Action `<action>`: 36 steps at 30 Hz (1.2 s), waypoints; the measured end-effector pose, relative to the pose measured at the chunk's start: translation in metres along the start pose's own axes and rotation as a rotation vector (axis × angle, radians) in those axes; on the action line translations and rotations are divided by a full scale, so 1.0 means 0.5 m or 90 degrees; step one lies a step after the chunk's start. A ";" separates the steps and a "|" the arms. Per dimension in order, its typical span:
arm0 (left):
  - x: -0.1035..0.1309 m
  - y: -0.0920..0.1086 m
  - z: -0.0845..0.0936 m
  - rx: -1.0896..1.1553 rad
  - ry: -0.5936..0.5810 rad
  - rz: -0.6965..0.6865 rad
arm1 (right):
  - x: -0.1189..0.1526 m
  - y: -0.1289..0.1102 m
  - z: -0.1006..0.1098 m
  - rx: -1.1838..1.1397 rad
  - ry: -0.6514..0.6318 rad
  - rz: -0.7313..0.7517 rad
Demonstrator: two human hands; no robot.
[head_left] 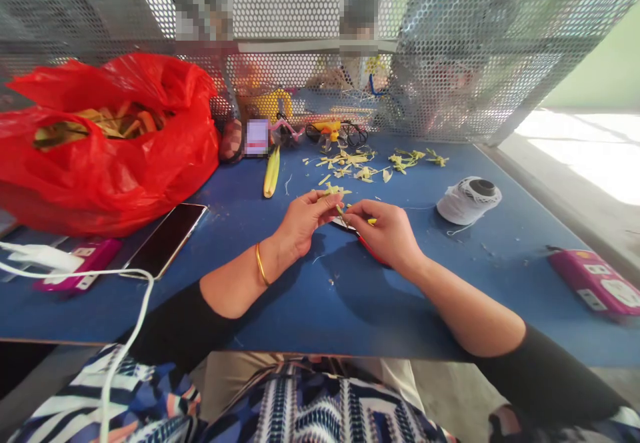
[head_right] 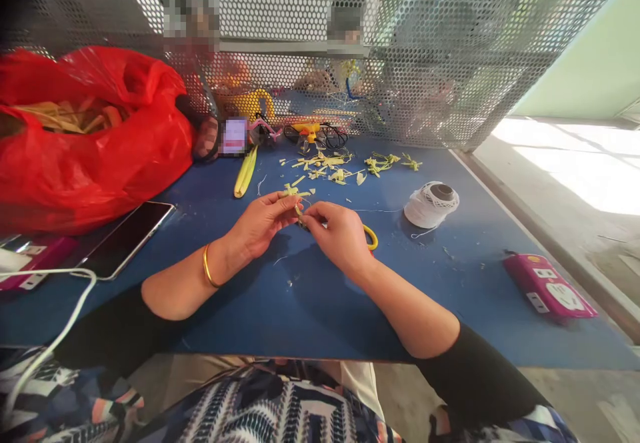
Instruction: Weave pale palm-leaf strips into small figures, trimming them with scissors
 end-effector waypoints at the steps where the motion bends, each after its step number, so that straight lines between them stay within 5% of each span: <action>1: -0.001 -0.001 0.000 0.001 -0.004 0.003 | -0.001 0.000 0.001 -0.007 0.000 -0.002; 8: -0.004 -0.008 -0.005 0.002 -0.045 0.045 | -0.007 0.010 -0.004 -0.046 -0.006 -0.047; 24: -0.012 -0.011 -0.001 -0.026 -0.059 0.052 | -0.009 -0.004 0.008 0.092 0.042 0.067; 36: -0.019 -0.008 0.006 -0.019 0.016 0.037 | -0.007 0.024 -0.011 -0.117 -0.037 -0.211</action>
Point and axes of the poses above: each hand's wrist, its own x-axis away from the middle knuckle, its own z-axis out of the back of the hand, y = z × x, the point moved 4 cm from there along -x, towards the middle knuckle, and after that the axes turned 15 degrees about y, right-handed, at the moved point
